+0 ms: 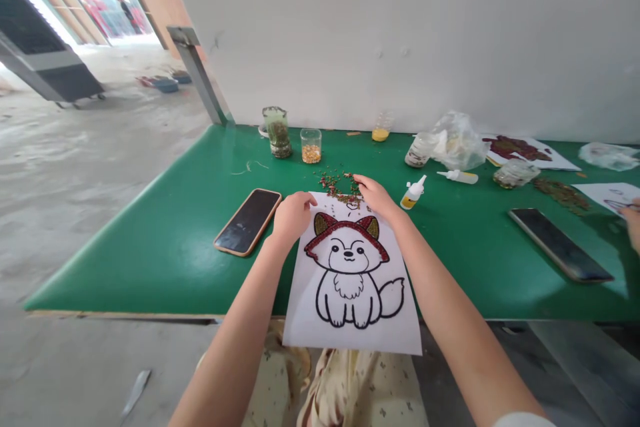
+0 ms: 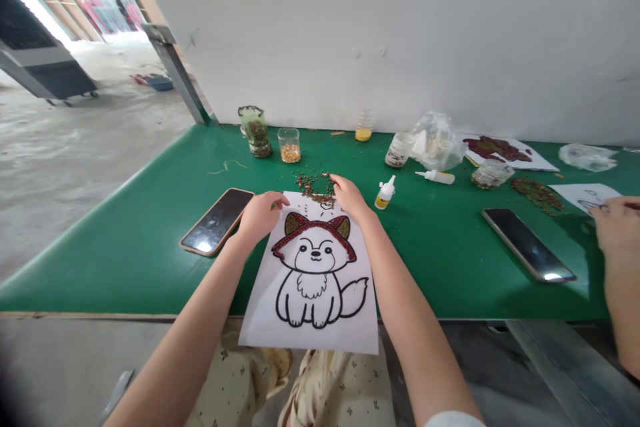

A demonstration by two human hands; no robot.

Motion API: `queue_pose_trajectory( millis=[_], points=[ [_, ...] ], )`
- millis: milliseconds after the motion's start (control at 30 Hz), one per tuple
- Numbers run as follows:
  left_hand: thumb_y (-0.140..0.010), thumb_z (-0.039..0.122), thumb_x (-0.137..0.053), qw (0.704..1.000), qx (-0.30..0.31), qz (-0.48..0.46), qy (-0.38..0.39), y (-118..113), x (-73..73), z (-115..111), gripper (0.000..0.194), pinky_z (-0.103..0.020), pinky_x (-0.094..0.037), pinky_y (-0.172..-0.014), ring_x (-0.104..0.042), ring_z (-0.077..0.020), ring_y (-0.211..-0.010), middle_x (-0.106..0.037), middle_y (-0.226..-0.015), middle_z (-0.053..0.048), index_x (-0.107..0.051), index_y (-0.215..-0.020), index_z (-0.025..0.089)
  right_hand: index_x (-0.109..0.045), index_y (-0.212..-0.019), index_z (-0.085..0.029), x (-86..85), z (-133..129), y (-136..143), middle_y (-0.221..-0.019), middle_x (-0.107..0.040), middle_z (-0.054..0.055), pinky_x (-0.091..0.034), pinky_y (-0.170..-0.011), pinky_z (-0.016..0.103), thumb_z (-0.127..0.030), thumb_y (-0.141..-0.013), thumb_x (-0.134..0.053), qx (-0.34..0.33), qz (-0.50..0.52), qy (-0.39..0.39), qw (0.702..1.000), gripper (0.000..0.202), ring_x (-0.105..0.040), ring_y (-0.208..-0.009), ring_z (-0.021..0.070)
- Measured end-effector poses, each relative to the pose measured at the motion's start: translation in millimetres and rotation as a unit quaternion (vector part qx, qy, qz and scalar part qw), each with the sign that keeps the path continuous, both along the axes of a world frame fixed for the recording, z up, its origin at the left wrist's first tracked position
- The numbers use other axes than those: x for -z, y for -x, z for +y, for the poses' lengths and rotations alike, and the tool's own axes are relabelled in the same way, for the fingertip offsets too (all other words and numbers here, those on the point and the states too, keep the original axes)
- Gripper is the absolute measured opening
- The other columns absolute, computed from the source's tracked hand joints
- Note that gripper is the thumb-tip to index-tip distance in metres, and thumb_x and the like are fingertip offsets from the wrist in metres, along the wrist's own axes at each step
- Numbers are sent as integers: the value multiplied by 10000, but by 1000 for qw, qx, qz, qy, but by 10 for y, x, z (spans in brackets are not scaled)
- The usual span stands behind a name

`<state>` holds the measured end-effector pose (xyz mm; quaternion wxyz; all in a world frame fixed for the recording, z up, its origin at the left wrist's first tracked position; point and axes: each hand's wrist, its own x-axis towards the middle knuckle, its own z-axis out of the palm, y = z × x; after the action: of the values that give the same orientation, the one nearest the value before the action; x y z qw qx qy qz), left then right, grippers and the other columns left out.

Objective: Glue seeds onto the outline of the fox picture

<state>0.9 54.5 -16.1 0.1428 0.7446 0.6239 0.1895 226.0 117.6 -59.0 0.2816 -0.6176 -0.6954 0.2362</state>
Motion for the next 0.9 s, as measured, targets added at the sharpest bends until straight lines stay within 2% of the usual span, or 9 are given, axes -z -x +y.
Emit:
queue_pose_trajectory(
  millis=[100,233,433,533,600,700,900],
  points=[
    [-760,56,-386,1000,5,-25,-3,36,17,22,351,-289,-460,-761,-626,-195,-855,-714,-919,-35,-702,-840,187,-532,-1337,-186,-28,-18,12,-1403,-523,50,-322,-1123,335,-131,-901,-357,-44,56,20,997,473,-475,-1298,155],
    [-765,71,-387,999,14,-29,-16,54,40,44,354,-297,-462,-775,-628,-204,-873,-719,-940,-39,-711,-848,187,-565,-1301,-243,-69,-60,18,-1390,-536,40,-318,-1125,408,-209,-917,-406,-72,135,51,987,418,-477,-1299,187],
    [-753,84,-398,999,16,-34,-28,73,66,72,357,-283,-464,-765,-633,-199,-842,-728,-901,-35,-724,-851,189,-612,-1224,-223,-149,-106,63,-1310,-605,71,-353,-1102,405,-242,-937,-413,-123,234,100,959,350,-538,-1238,183],
    [-750,97,-396,999,12,-41,-32,75,73,81,356,-280,-458,-734,-633,-199,-813,-730,-881,-36,-727,-844,186,-631,-1179,-197,-166,-98,63,-1244,-646,91,-423,-1037,406,-203,-926,-402,-116,267,80,953,342,-597,-1159,185],
    [-748,101,-393,998,11,-45,-31,75,79,87,357,-277,-452,-712,-632,-197,-801,-730,-883,-34,-726,-841,187,-652,-1128,-180,-162,-93,46,-1181,-676,95,-453,-994,394,-157,-904,-402,-87,231,25,969,336,-622,-1111,186],
    [-744,101,-391,998,12,-47,-31,77,87,92,361,-273,-450,-702,-632,-194,-798,-730,-893,-30,-727,-843,190,-677,-1049,-175,-147,-104,4,-1088,-710,87,-472,-947,366,-94,-875,-398,-50,118,-57,990,339,-650,-1032,185],
    [-740,103,-389,998,13,-49,-34,74,81,83,364,-268,-461,-736,-634,-189,-815,-729,-893,-28,-726,-846,192,-684,-963,-188,-163,-141,-70,-1004,-719,68,-492,-846,313,-78,-829,-507,-67,2,-71,995,248,-662,-928,184]
  ],
)
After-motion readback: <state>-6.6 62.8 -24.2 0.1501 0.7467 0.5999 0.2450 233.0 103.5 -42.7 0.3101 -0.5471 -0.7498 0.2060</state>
